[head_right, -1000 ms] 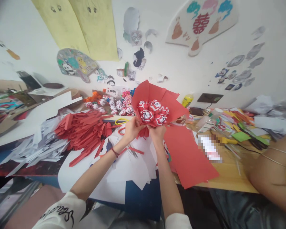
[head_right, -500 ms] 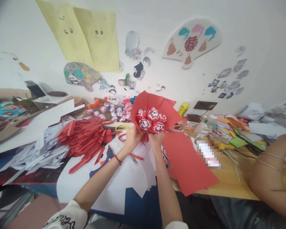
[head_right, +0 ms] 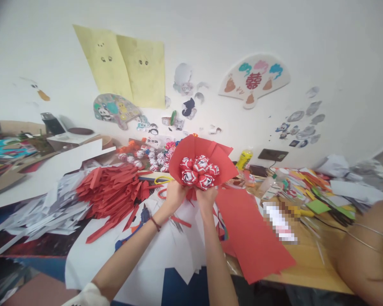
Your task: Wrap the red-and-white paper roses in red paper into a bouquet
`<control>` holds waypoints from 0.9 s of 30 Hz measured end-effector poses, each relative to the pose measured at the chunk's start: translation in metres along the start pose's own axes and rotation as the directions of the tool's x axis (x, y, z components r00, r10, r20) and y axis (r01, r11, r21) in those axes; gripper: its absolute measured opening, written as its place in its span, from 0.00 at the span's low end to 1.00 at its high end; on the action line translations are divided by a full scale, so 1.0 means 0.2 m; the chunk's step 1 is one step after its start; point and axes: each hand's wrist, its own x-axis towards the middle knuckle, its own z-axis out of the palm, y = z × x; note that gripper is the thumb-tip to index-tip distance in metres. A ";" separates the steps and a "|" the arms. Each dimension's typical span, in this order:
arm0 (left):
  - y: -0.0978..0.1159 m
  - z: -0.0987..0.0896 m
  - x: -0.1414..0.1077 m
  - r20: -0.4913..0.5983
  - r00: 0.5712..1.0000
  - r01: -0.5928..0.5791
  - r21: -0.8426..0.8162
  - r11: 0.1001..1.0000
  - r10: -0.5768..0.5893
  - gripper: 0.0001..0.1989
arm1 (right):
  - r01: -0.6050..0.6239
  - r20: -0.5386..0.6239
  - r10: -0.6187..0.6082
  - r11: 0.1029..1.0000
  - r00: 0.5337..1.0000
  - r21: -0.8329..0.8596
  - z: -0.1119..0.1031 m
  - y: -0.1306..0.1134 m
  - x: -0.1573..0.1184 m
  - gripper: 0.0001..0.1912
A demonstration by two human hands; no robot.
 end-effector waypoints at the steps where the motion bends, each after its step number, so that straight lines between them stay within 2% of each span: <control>1: -0.01 -0.01 0.01 0.008 1.000 -0.009 -0.005 1.000 0.009 0.07 | -0.013 0.009 0.013 1.000 1.000 -0.003 0.00 0.00 0.00 0.22; 5: -0.02 -0.05 0.04 0.040 0.998 -0.041 -0.026 0.999 0.042 0.07 | -0.037 0.058 0.037 0.999 0.998 -0.004 -0.03 0.01 0.03 0.26; 13: -0.04 -0.07 0.07 0.049 0.998 -0.043 -0.050 0.998 0.046 0.07 | -0.045 0.136 0.033 0.995 0.990 0.089 -0.05 0.08 0.06 0.16; 18: -0.06 -0.12 0.09 0.152 0.977 -0.132 -0.110 0.985 0.148 0.07 | -0.058 0.104 0.038 0.978 0.994 0.202 -0.04 0.14 0.07 0.22; 22: -0.07 -0.15 0.11 0.191 0.958 -0.191 -0.136 0.972 0.215 0.07 | -0.036 0.132 -0.005 0.949 0.991 0.312 -0.03 0.17 0.08 0.21; 27: -0.07 -0.16 0.11 0.174 0.962 -0.194 -0.101 0.976 0.209 0.09 | 0.027 0.157 -0.094 0.925 0.983 0.380 -0.03 0.17 0.08 0.18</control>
